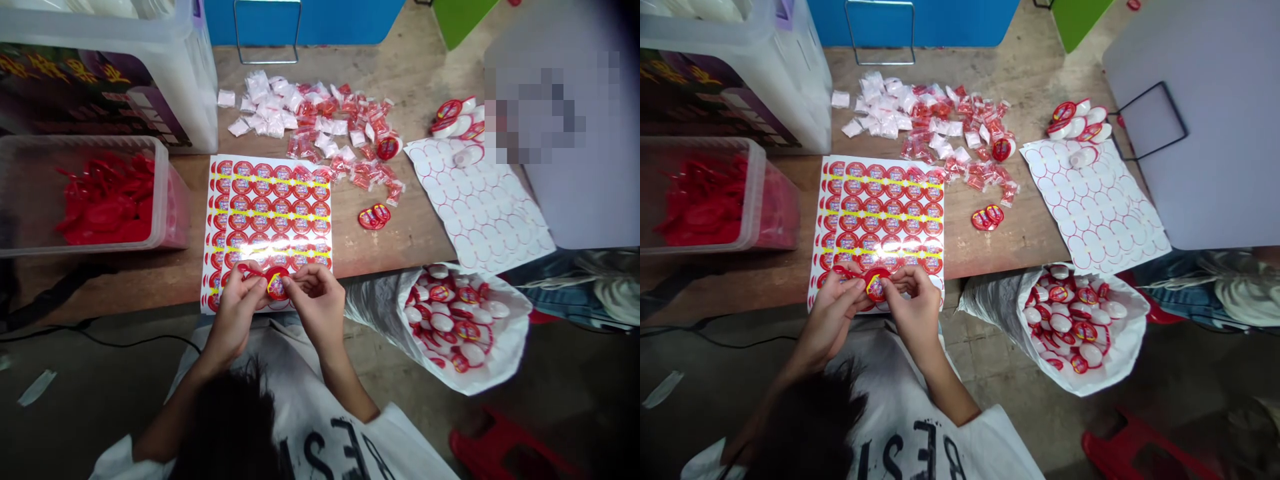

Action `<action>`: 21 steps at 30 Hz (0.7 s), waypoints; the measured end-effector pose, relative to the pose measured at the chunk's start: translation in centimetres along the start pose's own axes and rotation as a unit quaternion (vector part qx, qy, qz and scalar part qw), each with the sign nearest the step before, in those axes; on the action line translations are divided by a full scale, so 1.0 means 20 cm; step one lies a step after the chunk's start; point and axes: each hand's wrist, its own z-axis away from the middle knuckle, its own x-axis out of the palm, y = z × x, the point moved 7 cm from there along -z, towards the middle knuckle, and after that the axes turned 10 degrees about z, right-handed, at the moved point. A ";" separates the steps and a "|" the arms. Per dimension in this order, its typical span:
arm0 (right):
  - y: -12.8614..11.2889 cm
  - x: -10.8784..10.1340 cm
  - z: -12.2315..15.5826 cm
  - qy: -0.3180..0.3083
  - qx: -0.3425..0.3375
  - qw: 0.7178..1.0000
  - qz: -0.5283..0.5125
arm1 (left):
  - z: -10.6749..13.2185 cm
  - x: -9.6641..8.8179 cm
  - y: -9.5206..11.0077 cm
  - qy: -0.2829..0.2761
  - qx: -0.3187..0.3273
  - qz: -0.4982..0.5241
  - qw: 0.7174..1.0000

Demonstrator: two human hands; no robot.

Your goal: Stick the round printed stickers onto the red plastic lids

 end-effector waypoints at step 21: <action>-0.02 -0.02 -0.01 0.005 -0.034 0.993 0.111 | 0.01 0.02 0.01 -0.021 0.100 -0.242 0.965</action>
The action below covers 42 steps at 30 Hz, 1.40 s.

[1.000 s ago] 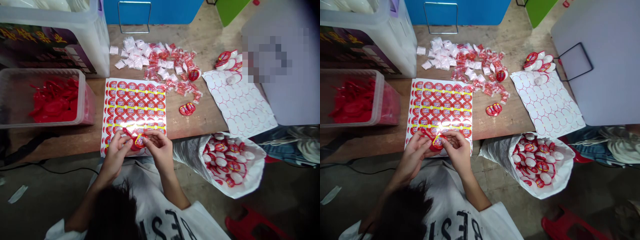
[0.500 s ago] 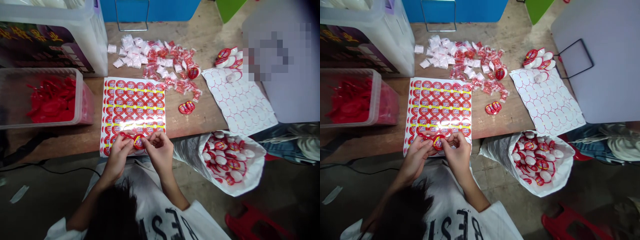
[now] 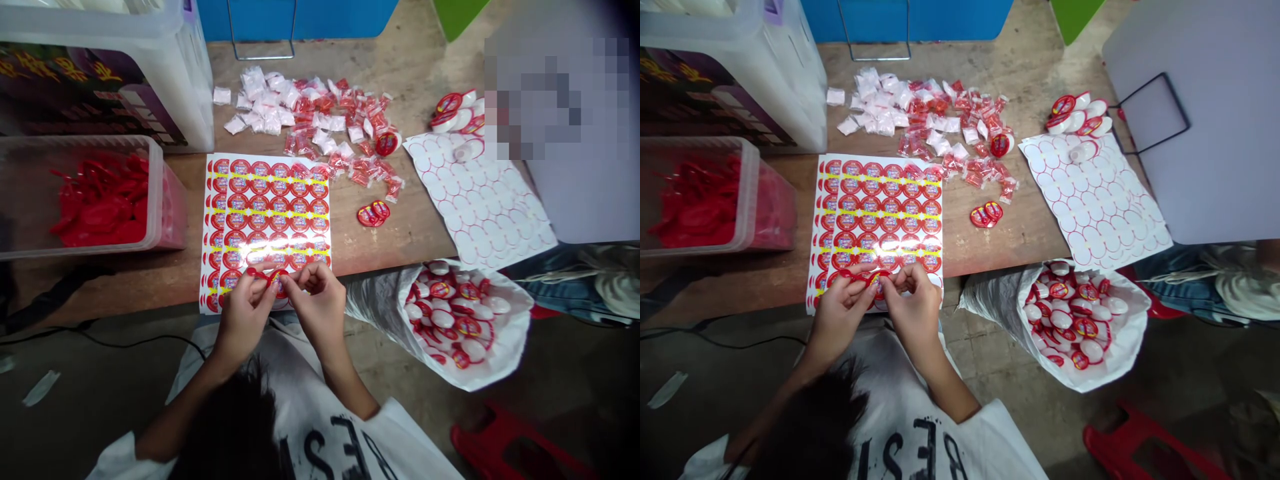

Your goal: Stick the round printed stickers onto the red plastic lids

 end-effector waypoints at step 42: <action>-0.23 0.02 0.19 -0.041 -0.258 0.952 0.158 | 0.04 -0.05 0.04 0.073 0.038 0.099 0.992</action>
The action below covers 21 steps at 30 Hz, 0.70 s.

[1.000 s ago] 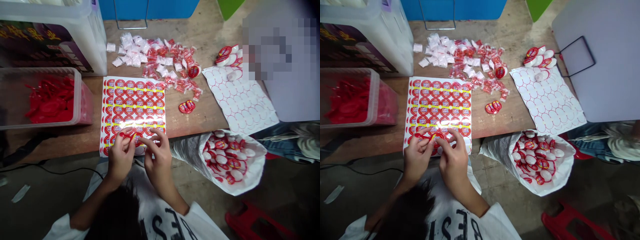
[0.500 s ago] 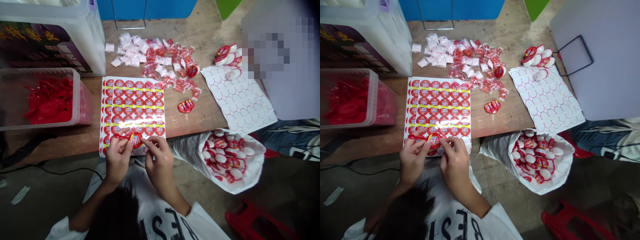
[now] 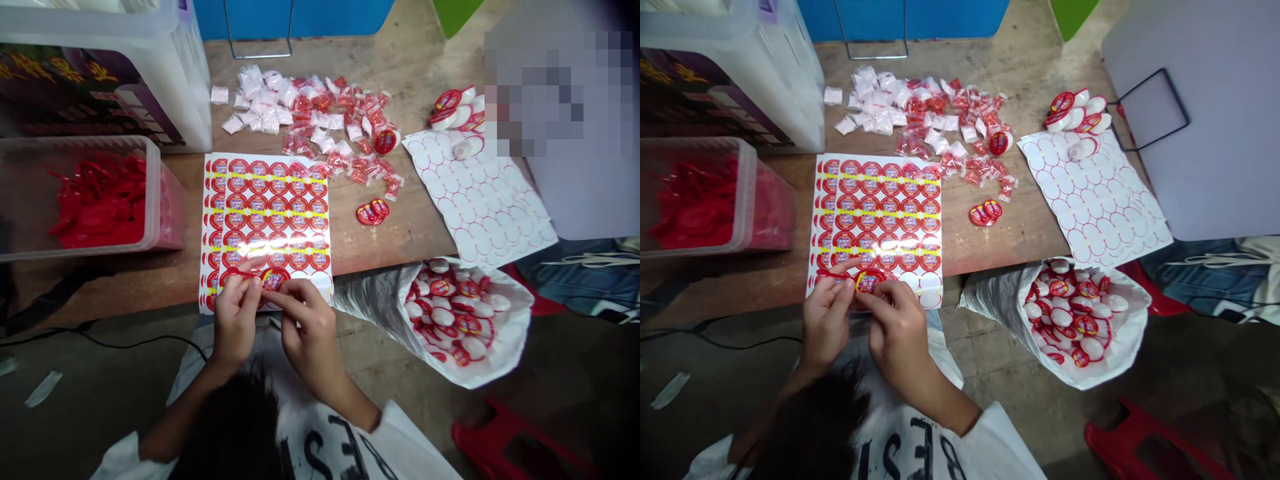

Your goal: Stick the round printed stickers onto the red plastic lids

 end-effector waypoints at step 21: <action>0.12 0.01 -0.06 0.020 0.102 0.989 -0.101 | -0.02 -0.01 -0.07 -0.017 -0.059 -0.020 0.998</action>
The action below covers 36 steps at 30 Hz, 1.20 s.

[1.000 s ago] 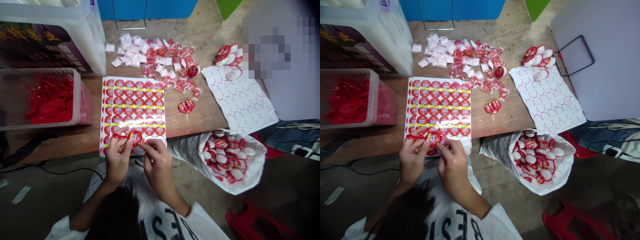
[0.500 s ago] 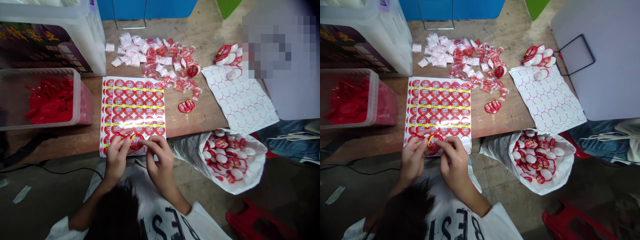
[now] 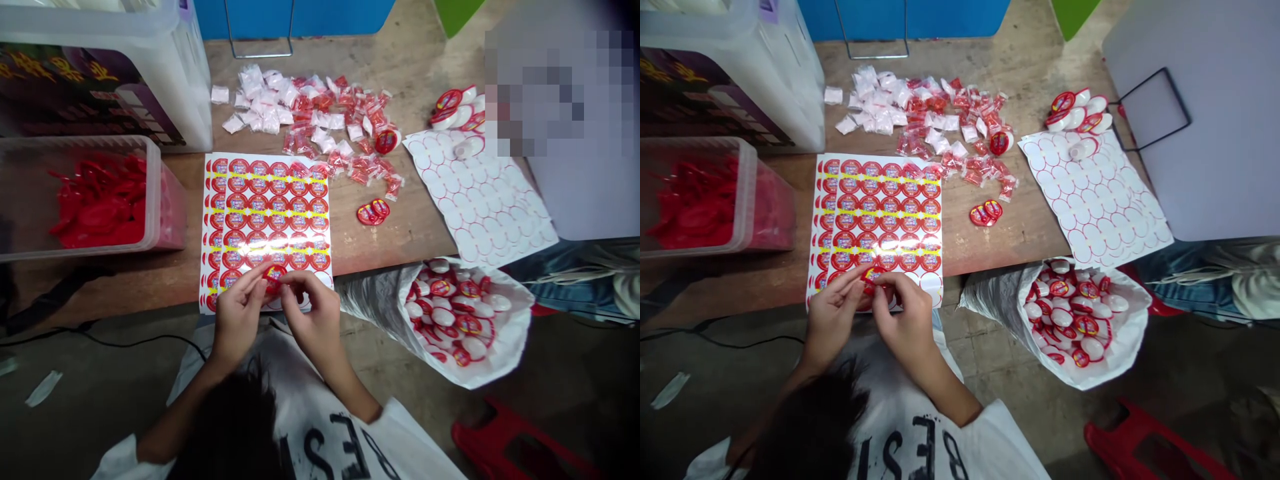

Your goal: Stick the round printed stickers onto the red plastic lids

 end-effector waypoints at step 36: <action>0.20 0.06 0.00 -0.094 0.204 0.954 -0.201 | 0.00 -0.02 0.04 -0.040 -0.140 0.095 0.985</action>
